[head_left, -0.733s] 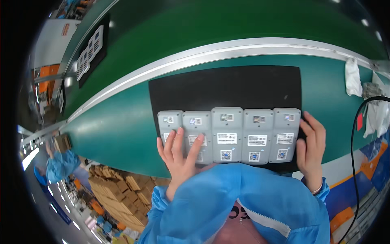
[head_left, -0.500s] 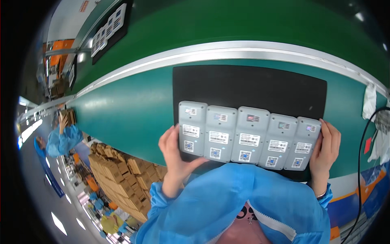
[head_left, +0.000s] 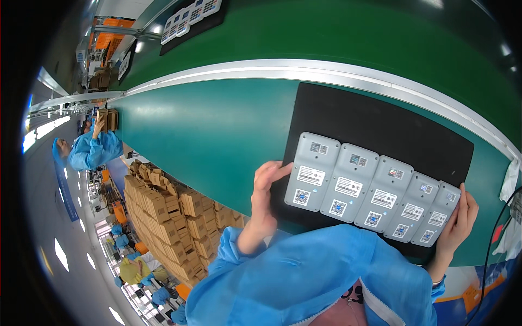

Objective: The person wipes the surfaces of several white electronic devices, likely payment terminals, using a white cloth. They handle the devices in batches, flipping them to clean different sides and stacking them on a black mat on a green workbench.

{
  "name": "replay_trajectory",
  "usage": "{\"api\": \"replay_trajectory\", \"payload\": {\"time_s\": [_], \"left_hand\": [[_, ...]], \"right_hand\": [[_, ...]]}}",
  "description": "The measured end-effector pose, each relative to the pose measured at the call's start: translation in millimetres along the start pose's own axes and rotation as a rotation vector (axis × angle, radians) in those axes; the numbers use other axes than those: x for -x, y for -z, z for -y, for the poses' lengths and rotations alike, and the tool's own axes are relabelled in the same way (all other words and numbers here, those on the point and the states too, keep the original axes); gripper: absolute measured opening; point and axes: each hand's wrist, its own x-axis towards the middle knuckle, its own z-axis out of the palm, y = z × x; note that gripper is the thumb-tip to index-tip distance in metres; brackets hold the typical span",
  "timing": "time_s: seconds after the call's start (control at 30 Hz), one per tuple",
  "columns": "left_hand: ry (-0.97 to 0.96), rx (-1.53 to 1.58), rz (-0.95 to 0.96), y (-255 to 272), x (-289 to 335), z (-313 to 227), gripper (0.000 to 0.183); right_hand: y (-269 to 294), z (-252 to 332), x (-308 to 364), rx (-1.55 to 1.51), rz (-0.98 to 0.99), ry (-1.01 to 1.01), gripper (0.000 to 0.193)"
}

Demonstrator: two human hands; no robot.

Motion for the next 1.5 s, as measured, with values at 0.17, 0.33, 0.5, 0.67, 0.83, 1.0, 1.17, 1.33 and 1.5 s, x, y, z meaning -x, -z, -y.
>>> {"api": "replay_trajectory", "payload": {"time_s": [0.17,0.33,0.5,0.67,0.83,1.0,1.17,1.33,1.5], "left_hand": [[-0.091,0.321,-0.042,-1,-2,5,0.091],[0.048,0.234,-0.042,4,3,0,0.111],[0.077,0.169,-0.073,1,-4,-7,0.111],[0.095,0.092,-0.146,-3,-2,-8,0.108],[0.104,-0.010,-0.141,-6,4,0,0.107],[0.120,-0.101,-0.103,-1,4,6,0.097],[-0.048,-0.290,0.182,-3,-21,-18,0.104],[-0.116,-0.547,0.368,10,-33,-12,0.100],[-0.198,-0.413,0.282,-13,-30,-34,0.094]], "right_hand": [[-2,-3,3,-0.024,-0.005,-0.019,0.038],[-1,-2,2,-0.002,0.020,-0.010,0.036],[3,8,2,-0.133,-0.083,-0.088,0.037],[12,6,2,-0.119,-0.173,-0.177,0.035],[13,-3,5,-0.217,-0.248,-0.208,0.034],[16,-4,11,-0.267,-0.240,-0.101,0.033],[31,16,15,-0.468,0.153,0.182,0.062],[21,25,27,-0.291,0.285,0.313,0.086],[22,47,22,-0.481,0.216,0.289,0.083]]}}
